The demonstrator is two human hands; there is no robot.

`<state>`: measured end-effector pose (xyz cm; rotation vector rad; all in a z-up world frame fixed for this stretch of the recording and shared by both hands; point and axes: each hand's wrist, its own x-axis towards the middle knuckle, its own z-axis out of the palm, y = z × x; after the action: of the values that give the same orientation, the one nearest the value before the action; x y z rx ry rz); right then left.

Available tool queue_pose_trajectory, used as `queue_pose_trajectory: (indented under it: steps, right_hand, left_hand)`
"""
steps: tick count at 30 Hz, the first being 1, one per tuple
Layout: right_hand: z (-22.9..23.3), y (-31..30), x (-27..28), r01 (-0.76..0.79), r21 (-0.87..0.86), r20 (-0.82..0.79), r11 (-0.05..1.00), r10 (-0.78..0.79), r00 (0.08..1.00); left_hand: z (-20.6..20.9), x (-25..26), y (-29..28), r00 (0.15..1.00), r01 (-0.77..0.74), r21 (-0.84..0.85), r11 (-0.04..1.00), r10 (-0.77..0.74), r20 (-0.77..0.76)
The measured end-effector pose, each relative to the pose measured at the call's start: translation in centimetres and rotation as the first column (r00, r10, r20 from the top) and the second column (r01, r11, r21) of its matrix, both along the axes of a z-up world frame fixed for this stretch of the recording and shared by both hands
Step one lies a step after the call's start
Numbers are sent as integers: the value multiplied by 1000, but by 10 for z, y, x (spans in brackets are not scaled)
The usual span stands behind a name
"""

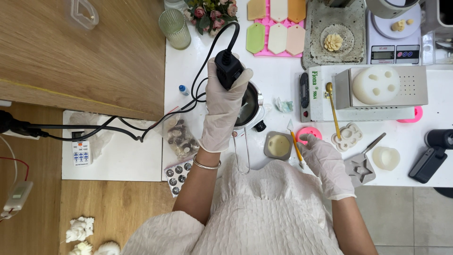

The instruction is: Melting wax pieces and decorations in a small pot using a heat gun and tweezers.

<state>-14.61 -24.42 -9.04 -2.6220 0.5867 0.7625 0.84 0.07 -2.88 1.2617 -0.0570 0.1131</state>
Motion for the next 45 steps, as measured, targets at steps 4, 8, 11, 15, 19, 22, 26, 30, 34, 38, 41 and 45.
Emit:
queue_pose_trajectory:
  steps: [4,8,11,15,19,22,26,30,34,38,41,45]
  right_hand:
    - [-4,-2,-1,5,-4,5,1000,-5,1000]
    - [-4,-3,-1,-15,4,10,1000,15,1000]
    - [-1,-1,0,-9,3,4,1000,9,1000]
    - [-2,-1,-1,-3,22,27,1000,3,1000]
    - [-2,4,1,-4,-4,20,1000,4,1000]
    - [-13,-1,-6,52,-17,36,998,-52,998]
    - [-16,-11,-34,102,36,111,994,-105,988]
    - [32,-16,-58,574,47,134,818,-574,808]
    - [-36,-100,-136,798,219,488,562,-771,409]
    - [-75,-153,-161,855,311,384,414,-878,285]
    - [-110,-169,-163,842,469,244,265,-956,165]
    - [-148,-180,-177,790,586,120,179,-984,134]
  left_hand:
    - [5,-2,1,1000,-5,33,999,6,-17]
    - [11,-4,2,1000,-4,70,998,5,-18]
    - [12,-4,2,1000,-8,102,995,9,-5]
    - [13,-4,2,1000,12,68,998,-11,-25]
    - [-6,2,2,999,6,-4,1000,-6,-47]
    - [-26,8,1,999,49,20,999,-49,-24]
    - [-37,10,2,998,29,-201,979,-17,61]
    - [-25,5,12,988,33,-98,995,-17,155]
    - [-5,-5,19,990,49,-80,996,-38,135]
    - [-2,-5,20,985,21,-19,1000,-17,174]
    - [13,-8,14,982,1,-23,1000,3,188]
    - [8,-9,21,980,-24,24,999,18,199]
